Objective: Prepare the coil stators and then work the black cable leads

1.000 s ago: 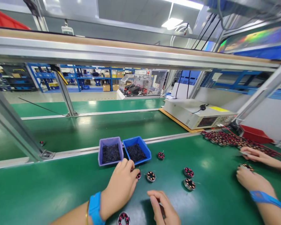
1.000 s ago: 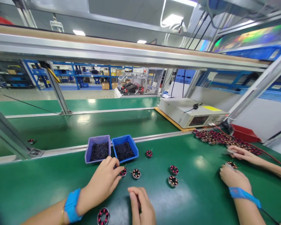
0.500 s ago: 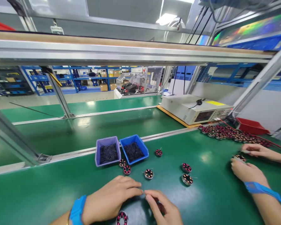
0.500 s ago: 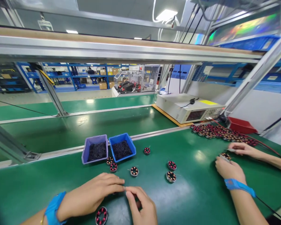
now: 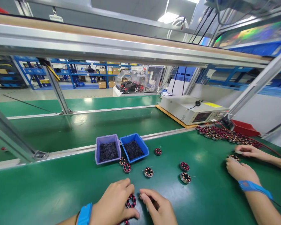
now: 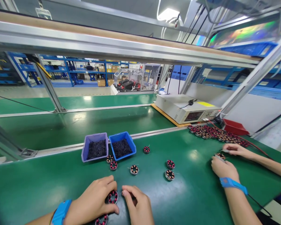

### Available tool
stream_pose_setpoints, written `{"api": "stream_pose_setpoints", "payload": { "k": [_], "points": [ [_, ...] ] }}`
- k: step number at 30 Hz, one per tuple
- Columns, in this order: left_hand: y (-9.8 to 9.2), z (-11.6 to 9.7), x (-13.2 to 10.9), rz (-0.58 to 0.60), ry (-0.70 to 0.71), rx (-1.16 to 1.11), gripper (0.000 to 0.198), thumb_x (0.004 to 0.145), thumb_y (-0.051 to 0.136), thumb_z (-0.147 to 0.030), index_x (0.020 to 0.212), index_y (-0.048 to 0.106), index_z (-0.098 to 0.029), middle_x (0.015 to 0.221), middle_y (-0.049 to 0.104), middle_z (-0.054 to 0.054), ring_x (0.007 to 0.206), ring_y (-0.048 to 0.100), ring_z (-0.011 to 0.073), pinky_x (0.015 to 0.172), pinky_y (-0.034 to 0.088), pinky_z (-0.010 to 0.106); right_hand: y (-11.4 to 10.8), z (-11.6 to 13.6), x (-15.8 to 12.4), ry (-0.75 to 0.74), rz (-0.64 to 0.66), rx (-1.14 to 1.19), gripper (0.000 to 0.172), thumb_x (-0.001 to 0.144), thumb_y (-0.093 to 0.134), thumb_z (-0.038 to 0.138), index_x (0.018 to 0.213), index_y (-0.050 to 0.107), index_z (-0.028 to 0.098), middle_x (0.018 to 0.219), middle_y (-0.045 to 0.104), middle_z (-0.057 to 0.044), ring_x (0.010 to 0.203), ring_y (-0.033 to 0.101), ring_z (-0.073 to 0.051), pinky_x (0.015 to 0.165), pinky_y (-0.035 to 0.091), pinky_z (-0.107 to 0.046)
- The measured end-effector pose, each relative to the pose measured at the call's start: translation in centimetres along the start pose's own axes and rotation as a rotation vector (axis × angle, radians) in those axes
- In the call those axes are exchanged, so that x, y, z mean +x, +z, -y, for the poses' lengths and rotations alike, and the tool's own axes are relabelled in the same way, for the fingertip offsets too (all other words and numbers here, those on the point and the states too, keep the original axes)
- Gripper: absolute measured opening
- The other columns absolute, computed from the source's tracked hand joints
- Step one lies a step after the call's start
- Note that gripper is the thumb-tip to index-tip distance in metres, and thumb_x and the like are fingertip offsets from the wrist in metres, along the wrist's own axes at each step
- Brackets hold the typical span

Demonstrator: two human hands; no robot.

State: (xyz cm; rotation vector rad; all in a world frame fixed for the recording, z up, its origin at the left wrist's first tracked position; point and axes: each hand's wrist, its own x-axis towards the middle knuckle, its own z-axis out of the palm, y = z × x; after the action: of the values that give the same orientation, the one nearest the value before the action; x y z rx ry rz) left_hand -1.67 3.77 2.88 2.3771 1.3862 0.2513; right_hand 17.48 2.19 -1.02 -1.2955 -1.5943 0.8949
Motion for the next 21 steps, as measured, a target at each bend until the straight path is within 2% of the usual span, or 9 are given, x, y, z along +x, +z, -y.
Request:
{"api": "stream_pose_setpoints", "payload": {
  "k": [6,15,19,21],
  "points": [
    [-0.66,-0.24,0.15,0.074,-0.037,0.001,0.049,0.069,0.085,-0.057,0.097,0.066,-0.022,0.098,0.065,0.003,0.091,0.066,0.0279,0.078,0.052,0.035,-0.07,0.23,-0.01,-0.003,0.003,0.005,0.047,0.092,0.058,0.064,0.091,0.082,0.023,0.089,0.081,-0.008,0.080,0.075,-0.023,0.075,0.060,-0.024],
    [-0.71,-0.38,0.09,0.098,-0.041,0.000,0.047,0.071,0.086,-0.053,0.100,0.067,-0.021,0.101,0.065,0.005,0.095,0.067,0.0291,0.081,0.055,0.038,0.25,-0.09,-0.12,-0.043,0.054,-0.053,0.042,0.098,0.053,0.054,0.092,0.081,0.023,0.086,0.079,-0.008,0.078,0.075,-0.023,0.073,0.059,-0.025],
    [-0.85,-0.63,0.07,0.097,-0.048,0.002,0.043,0.073,0.085,-0.049,0.099,0.066,-0.020,0.103,0.066,0.005,0.095,0.067,0.0289,0.081,0.055,0.039,0.06,-0.43,-0.48,-0.150,0.151,-0.188,0.031,0.101,0.050,0.037,0.108,0.077,0.023,0.092,0.078,-0.007,0.079,0.074,-0.021,0.069,0.058,-0.024],
    [-0.93,-0.71,0.09,0.098,-0.058,0.007,0.042,0.073,0.085,-0.047,0.098,0.066,-0.020,0.103,0.066,0.005,0.095,0.067,0.0285,0.081,0.055,0.038,0.10,-0.56,-0.41,-0.252,0.144,-0.273,0.027,0.100,0.049,0.028,0.110,0.074,0.023,0.092,0.077,-0.006,0.077,0.073,-0.020,0.066,0.058,-0.024]
  ]
}}
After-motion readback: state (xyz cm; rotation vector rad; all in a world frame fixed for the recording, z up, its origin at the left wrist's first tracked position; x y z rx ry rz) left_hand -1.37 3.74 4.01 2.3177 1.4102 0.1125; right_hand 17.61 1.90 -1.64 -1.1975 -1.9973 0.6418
